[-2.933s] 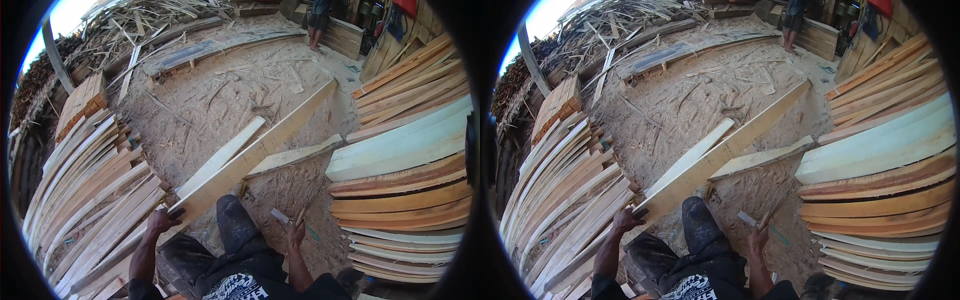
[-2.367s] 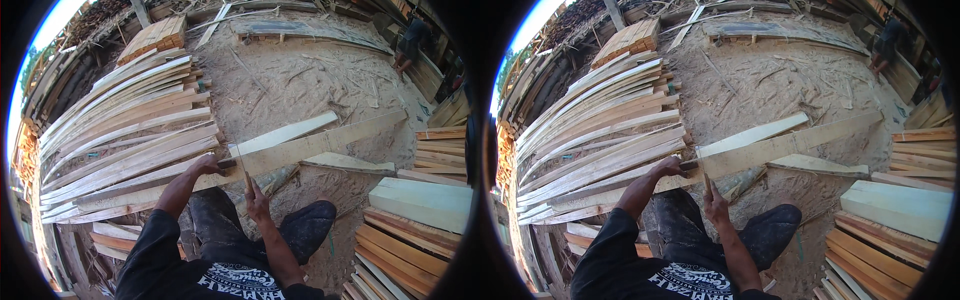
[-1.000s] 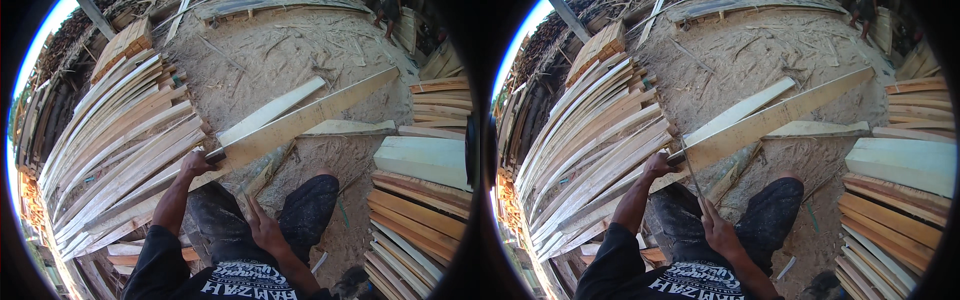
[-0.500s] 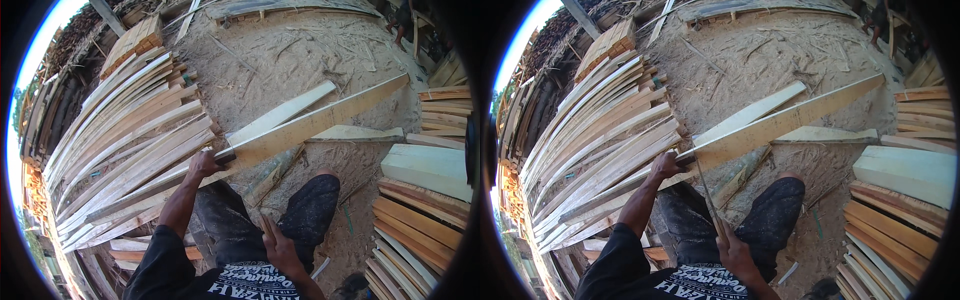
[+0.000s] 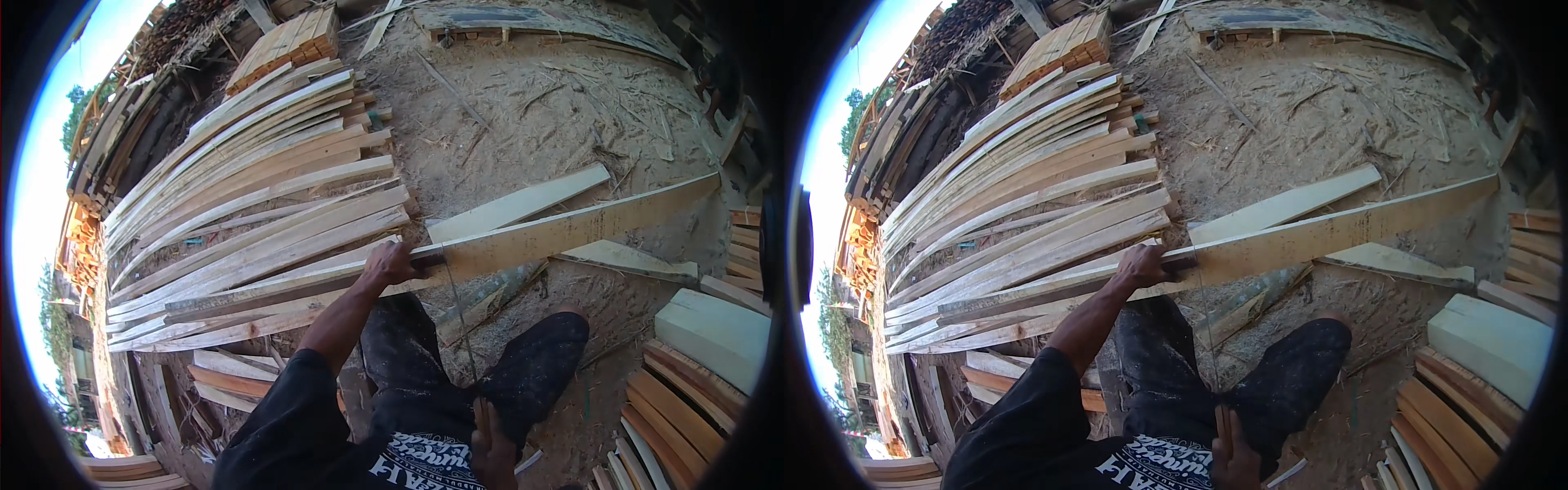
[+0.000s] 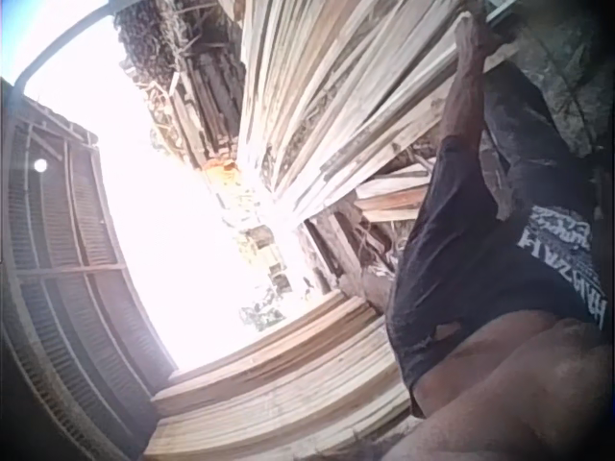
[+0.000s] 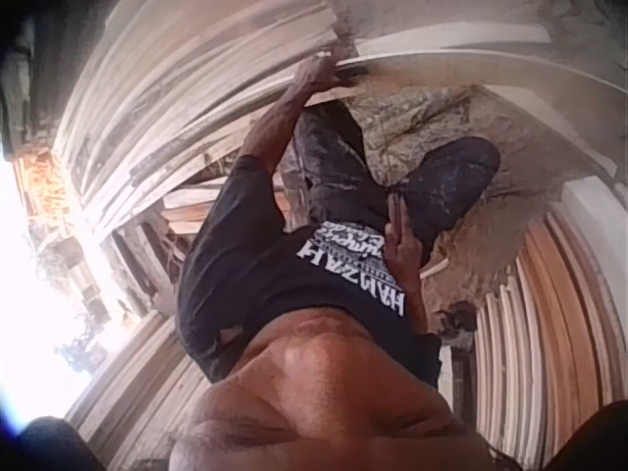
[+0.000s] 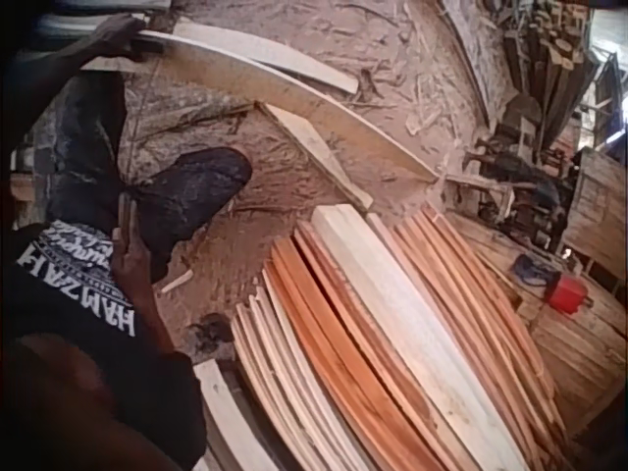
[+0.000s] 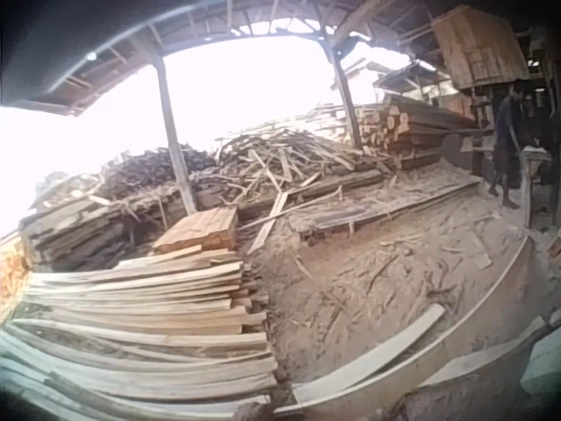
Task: The person saws through several wooden planks using a hand saw while sitting on the ground in a workshop.
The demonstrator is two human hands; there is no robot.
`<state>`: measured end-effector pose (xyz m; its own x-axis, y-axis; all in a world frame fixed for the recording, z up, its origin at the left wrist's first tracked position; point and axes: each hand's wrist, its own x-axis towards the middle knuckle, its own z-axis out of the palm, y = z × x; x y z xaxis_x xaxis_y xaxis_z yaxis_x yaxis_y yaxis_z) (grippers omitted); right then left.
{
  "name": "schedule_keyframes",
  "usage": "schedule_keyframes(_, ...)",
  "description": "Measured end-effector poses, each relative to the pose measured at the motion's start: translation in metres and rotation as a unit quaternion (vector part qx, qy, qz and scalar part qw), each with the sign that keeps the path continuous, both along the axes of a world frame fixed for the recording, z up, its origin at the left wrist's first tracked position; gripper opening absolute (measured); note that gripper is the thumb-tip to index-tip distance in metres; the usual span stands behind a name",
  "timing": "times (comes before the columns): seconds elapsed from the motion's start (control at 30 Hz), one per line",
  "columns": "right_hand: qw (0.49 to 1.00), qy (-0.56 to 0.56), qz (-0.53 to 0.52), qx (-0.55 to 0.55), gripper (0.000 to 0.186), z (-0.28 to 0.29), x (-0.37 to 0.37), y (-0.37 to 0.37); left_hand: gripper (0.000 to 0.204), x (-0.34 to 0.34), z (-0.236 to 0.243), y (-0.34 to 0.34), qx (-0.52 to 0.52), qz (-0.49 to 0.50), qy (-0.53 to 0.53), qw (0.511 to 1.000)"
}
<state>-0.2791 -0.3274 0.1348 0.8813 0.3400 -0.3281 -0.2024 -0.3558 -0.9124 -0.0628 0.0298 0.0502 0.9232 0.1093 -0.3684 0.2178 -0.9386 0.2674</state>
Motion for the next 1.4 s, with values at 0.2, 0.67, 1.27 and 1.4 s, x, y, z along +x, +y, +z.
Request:
schedule_keyframes(0.2, 0.994, -0.052, 0.031, -0.088, 0.054, -0.079, 0.109, 0.069, 0.063, 0.002, 0.003, -0.009, -0.002, -0.002, -0.045, 0.999)
schedule_keyframes(0.67, 0.998, -0.048, 0.026, -0.016, 0.056, -0.008, 0.029, 0.032, 0.063, -0.011, 0.006, 0.005, 0.006, -0.015, 0.016, 1.0)
schedule_keyframes(1.27, 0.999, -0.018, 0.0, -0.043, 0.054, -0.061, 0.081, 0.069, 0.061, -0.015, 0.017, -0.026, 0.02, 0.001, -0.07, 0.997)
schedule_keyframes(1.4, 0.994, -0.105, -0.031, -0.03, 0.052, -0.097, 0.144, 0.121, 0.062, -0.014, 0.02, -0.024, 0.054, 0.003, -0.054, 0.997)
